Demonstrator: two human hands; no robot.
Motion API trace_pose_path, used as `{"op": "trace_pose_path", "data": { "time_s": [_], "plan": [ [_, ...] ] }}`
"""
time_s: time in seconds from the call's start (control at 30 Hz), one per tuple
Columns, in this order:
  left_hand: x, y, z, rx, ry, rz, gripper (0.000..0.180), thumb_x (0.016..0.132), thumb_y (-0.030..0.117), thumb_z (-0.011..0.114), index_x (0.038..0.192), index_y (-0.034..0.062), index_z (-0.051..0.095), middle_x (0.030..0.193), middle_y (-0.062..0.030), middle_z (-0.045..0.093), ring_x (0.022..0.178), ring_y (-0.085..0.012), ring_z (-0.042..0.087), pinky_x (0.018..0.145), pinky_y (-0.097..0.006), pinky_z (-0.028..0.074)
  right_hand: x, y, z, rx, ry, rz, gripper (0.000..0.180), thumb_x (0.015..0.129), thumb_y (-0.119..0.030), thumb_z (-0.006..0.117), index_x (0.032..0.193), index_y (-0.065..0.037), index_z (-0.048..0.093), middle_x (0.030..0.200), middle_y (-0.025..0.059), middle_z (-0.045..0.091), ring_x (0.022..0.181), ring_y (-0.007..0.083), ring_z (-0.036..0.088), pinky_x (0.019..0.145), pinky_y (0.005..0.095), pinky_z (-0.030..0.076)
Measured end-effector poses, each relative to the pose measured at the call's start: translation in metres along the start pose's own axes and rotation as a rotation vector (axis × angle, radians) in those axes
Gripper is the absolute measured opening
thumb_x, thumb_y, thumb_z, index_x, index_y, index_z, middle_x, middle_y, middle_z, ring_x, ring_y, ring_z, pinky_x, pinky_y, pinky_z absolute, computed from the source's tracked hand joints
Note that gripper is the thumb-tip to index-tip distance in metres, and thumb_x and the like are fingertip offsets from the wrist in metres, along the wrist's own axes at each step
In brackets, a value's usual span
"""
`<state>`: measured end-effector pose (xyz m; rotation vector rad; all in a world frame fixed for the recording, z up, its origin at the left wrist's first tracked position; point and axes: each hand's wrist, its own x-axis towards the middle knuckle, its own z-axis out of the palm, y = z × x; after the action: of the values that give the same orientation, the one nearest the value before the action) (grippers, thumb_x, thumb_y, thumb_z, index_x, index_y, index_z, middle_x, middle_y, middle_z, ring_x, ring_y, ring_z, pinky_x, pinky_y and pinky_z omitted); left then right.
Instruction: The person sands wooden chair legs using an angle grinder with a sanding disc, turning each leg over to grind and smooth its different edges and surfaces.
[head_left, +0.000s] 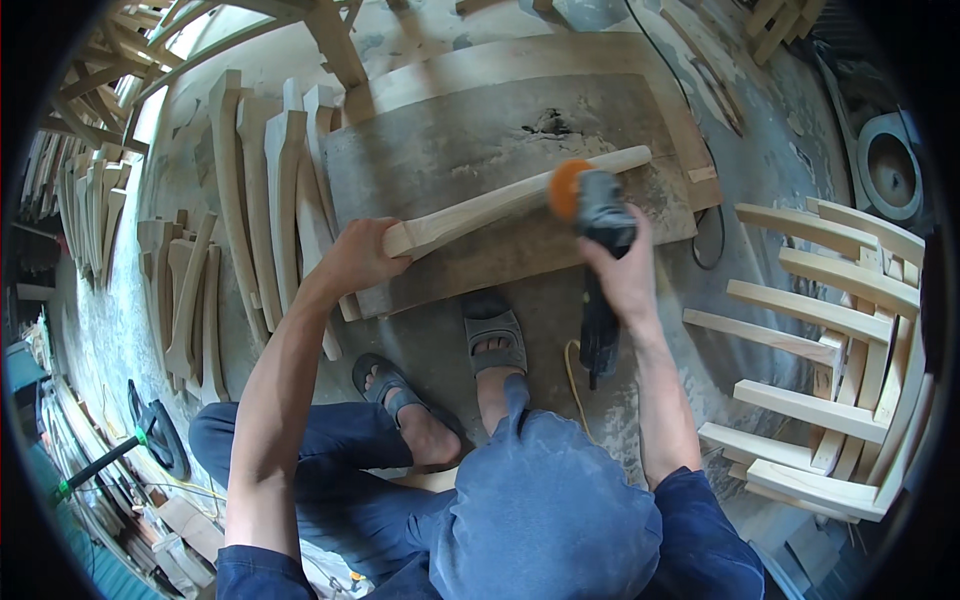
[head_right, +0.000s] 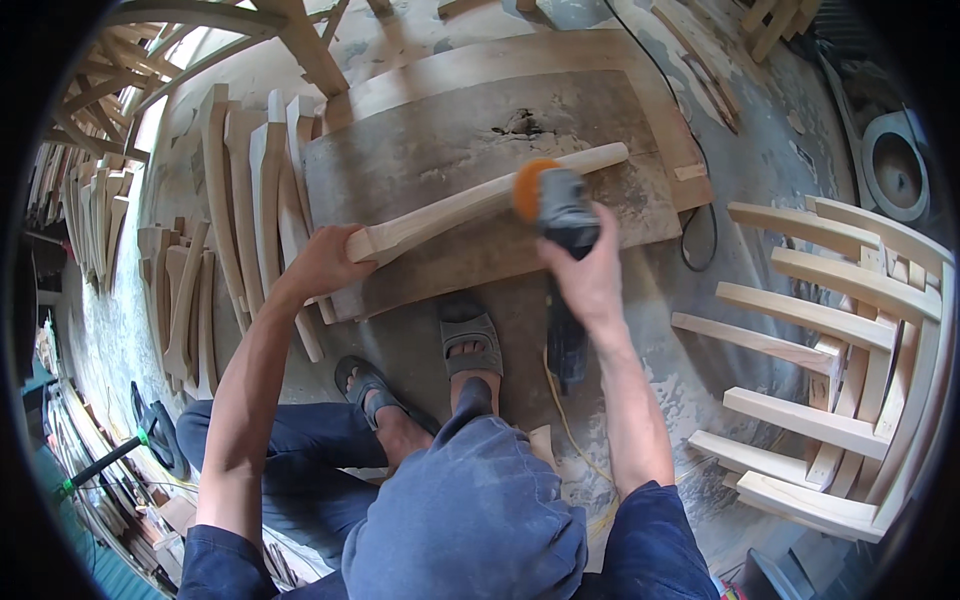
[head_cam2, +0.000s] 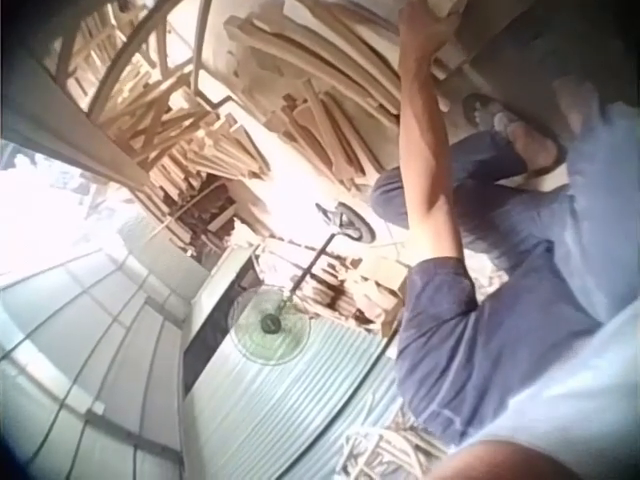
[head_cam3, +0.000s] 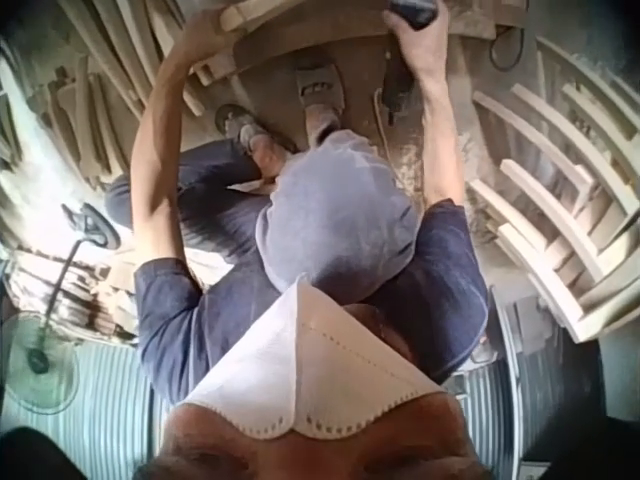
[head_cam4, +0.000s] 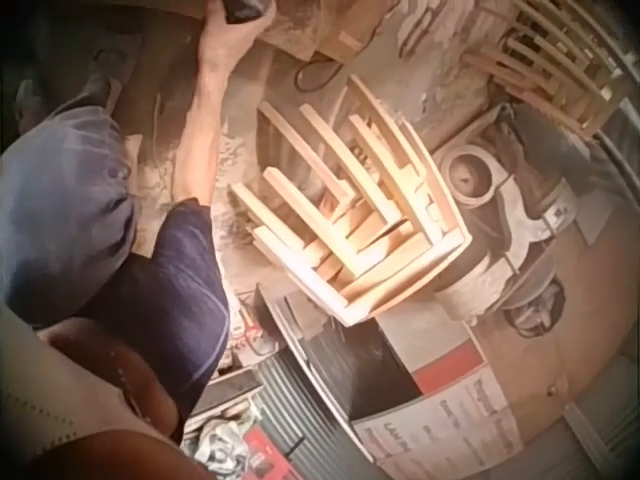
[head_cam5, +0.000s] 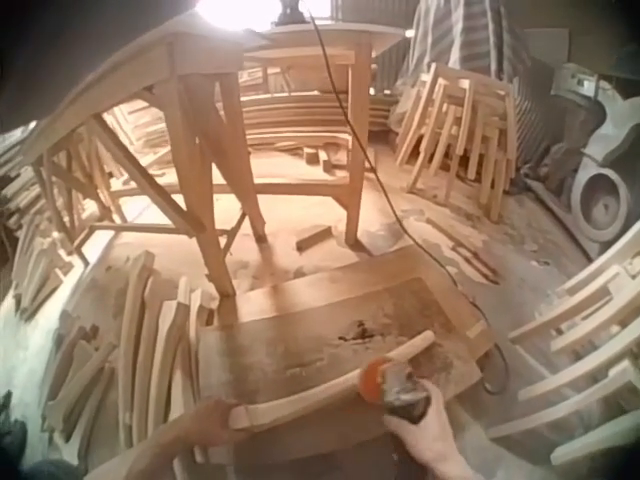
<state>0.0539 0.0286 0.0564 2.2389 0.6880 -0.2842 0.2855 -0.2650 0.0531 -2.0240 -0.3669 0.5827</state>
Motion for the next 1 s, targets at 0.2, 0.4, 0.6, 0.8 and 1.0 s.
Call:
{"op": "trace_pose_path", "data": {
  "time_s": [0.2,0.4,0.6,0.8,1.0],
  "plan": [
    [-0.003,0.000,0.010,-0.007,0.014,0.030,0.041,0.078,0.021,0.079,0.112,-0.0008,0.077,0.096,-0.0261,0.077,0.096,-0.0429,0.075,0.090,-0.046,0.058,-0.018,-0.004,0.008,-0.159,-0.141,-0.090,0.091,0.084,-0.028,0.089,0.157,-0.009,0.038,0.130,0.0248,0.069,0.122,0.0368,0.071,0.102,0.0444,0.055],
    [-0.008,0.005,0.013,-0.008,0.017,0.005,0.038,0.079,0.018,0.079,0.111,-0.0012,0.077,0.096,-0.0258,0.078,0.096,-0.0418,0.076,0.090,-0.046,0.058,-0.060,-0.041,0.056,-0.087,-0.376,-0.097,0.094,0.086,-0.032,0.086,0.160,-0.011,0.030,0.125,0.0284,0.072,0.121,0.0483,0.069,0.102,0.0506,0.055],
    [-0.009,0.008,0.015,-0.051,0.050,-0.003,0.037,0.079,0.018,0.079,0.111,-0.0004,0.078,0.097,-0.0251,0.078,0.096,-0.0409,0.076,0.090,-0.045,0.058,-0.065,-0.051,0.057,-0.102,-0.443,-0.072,0.094,0.088,-0.032,0.083,0.161,-0.011,0.029,0.125,0.0280,0.072,0.120,0.0479,0.070,0.100,0.0506,0.055],
    [0.000,-0.001,0.006,-0.034,-0.011,-0.031,0.043,0.078,0.021,0.081,0.116,0.0005,0.078,0.100,-0.0242,0.079,0.097,-0.0379,0.077,0.092,-0.044,0.058,-0.067,-0.028,0.046,-0.108,-0.271,-0.082,0.093,0.088,-0.029,0.085,0.161,-0.010,0.030,0.126,0.0283,0.072,0.120,0.0472,0.070,0.100,0.0501,0.056],
    [0.010,-0.007,-0.004,-0.114,-0.109,-0.037,0.046,0.077,0.022,0.083,0.118,0.0002,0.078,0.100,-0.0210,0.080,0.096,-0.0324,0.078,0.092,-0.042,0.058,-0.068,-0.018,0.061,0.052,-0.196,-0.146,0.092,0.087,-0.025,0.086,0.160,-0.009,0.031,0.128,0.0288,0.070,0.121,0.0462,0.070,0.101,0.0490,0.056]
  ]
}}
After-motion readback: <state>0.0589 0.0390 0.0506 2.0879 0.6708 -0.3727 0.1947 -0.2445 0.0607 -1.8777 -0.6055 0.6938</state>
